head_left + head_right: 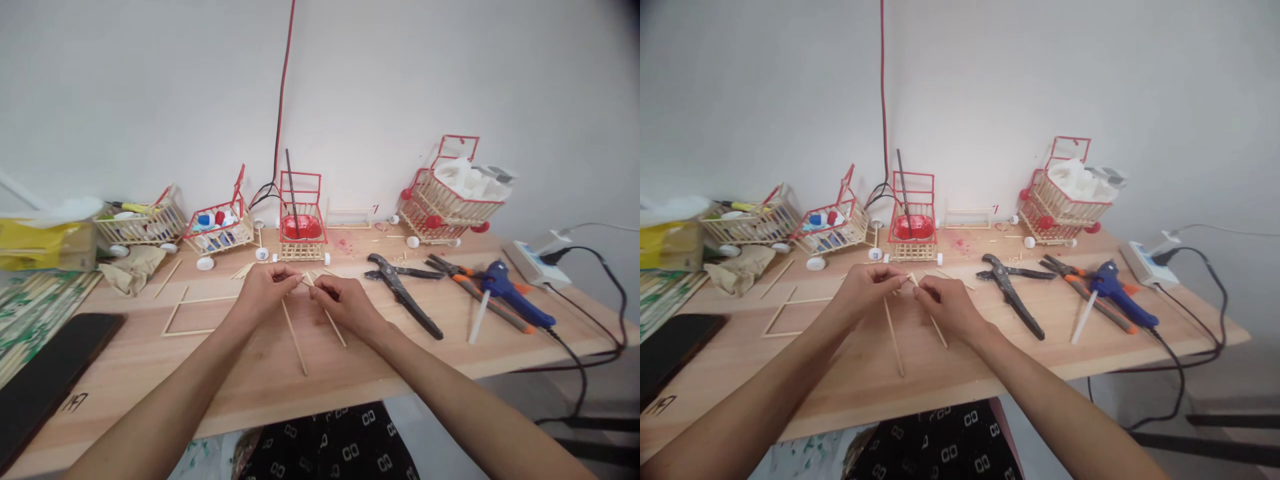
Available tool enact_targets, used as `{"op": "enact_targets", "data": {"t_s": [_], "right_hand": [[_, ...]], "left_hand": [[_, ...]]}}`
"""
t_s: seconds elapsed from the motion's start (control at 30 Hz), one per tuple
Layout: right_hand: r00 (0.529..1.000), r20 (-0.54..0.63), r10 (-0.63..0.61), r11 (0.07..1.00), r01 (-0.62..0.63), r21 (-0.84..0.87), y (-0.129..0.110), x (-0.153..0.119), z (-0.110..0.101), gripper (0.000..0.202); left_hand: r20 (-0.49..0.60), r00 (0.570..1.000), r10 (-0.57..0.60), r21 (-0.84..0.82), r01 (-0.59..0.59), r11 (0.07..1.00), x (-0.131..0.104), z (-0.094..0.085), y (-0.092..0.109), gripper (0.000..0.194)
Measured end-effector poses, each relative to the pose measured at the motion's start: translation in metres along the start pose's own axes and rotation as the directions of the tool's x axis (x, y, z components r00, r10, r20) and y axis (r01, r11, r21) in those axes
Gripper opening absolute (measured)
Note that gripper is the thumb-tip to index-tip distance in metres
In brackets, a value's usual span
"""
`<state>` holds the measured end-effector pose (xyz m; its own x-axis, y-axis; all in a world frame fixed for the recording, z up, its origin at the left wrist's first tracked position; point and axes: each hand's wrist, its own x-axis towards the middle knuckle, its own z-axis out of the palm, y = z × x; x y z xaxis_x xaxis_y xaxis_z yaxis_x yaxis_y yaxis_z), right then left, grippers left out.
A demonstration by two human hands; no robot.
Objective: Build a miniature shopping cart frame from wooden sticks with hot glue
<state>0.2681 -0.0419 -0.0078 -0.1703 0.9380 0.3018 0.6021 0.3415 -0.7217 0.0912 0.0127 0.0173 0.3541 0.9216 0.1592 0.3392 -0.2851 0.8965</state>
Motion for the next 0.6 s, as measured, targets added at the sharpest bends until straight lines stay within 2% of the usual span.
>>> {"op": "enact_targets", "data": {"t_s": [0.43,0.6], "right_hand": [[1.000,-0.003,0.011,1.000,-0.011,0.017,-0.0004,0.0001,-0.0001,0.022],[0.998,-0.013,0.064,0.996,-0.063,0.058,-0.0028,-0.0003,-0.0015,0.024]], "left_hand": [[0.001,0.999,-0.038,-0.021,0.038,0.999,-0.0010,0.0000,0.0028,0.020],[-0.006,0.999,-0.040,-0.030,0.039,0.999,-0.0009,-0.0003,0.0031,0.021]]}}
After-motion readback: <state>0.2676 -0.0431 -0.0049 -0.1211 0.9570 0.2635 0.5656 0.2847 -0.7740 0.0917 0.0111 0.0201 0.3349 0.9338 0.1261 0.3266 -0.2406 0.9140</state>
